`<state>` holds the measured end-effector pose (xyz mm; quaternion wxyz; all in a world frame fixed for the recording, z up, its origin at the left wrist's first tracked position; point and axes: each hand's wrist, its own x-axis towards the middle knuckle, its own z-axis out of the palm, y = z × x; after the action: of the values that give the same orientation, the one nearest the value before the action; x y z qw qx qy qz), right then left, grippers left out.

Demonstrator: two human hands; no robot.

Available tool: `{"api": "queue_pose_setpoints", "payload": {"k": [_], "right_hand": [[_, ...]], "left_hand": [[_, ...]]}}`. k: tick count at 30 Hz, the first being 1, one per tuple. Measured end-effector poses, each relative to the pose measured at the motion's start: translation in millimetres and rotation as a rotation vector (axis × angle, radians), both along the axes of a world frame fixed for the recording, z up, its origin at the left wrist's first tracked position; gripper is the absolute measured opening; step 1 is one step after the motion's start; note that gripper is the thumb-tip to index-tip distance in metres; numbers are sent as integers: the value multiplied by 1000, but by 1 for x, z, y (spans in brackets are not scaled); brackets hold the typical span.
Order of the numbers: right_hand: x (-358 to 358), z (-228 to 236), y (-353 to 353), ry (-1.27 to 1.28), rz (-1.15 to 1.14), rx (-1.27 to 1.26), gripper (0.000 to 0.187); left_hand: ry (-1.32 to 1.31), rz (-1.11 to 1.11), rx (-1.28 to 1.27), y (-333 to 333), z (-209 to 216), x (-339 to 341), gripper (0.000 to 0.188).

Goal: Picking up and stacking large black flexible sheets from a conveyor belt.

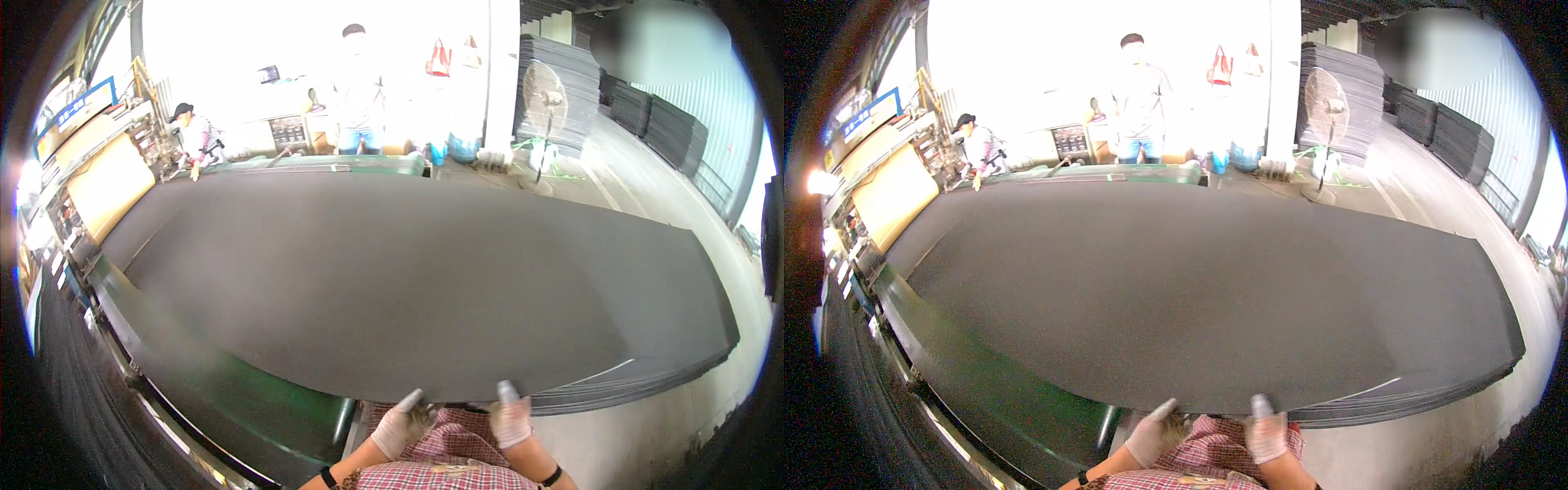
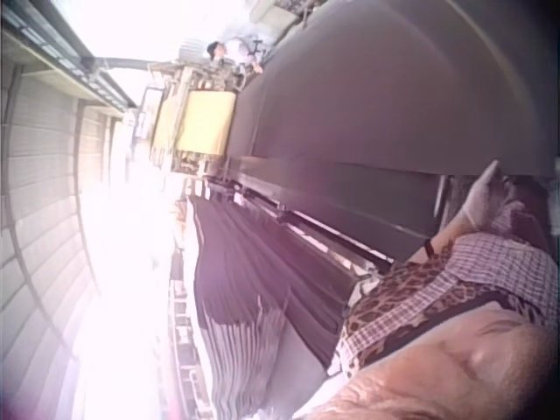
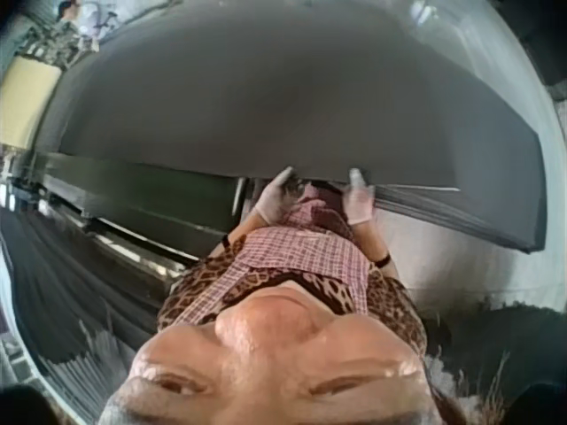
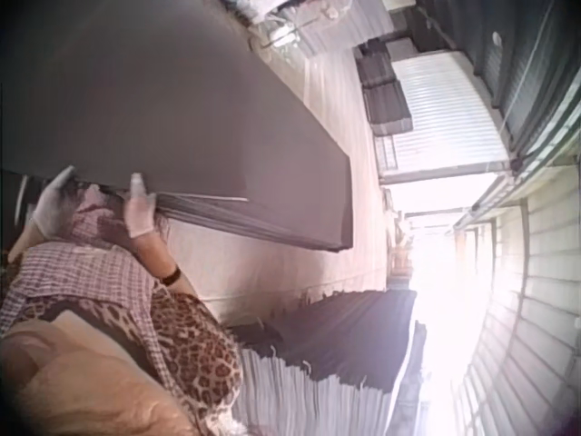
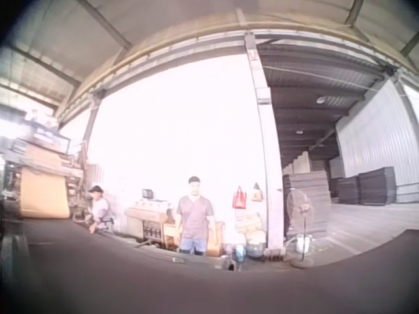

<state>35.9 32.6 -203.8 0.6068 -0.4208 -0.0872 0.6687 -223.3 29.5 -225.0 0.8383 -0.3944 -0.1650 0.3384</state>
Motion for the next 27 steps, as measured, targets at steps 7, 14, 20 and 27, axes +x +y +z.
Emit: {"api": "queue_pose_setpoints", "payload": {"k": [7, 14, 20, 27], "right_hand": [[-11, 116, 3, 26, 66, 332, 58], [-42, -105, 46, -627, 985, 714, 48], [101, -93, 80, -2286, 962, 1010, 60], [134, -102, 130, -2073, 991, 1097, 62]], "left_hand": [[1350, 188, -103, 11, 3, -62, 15], [1570, 311, 147, -5, 41, -33, 6], [1568, 360, -29, -13, -5, -102, 8], [1784, 791, -166, -25, 19, -100, 33]]}}
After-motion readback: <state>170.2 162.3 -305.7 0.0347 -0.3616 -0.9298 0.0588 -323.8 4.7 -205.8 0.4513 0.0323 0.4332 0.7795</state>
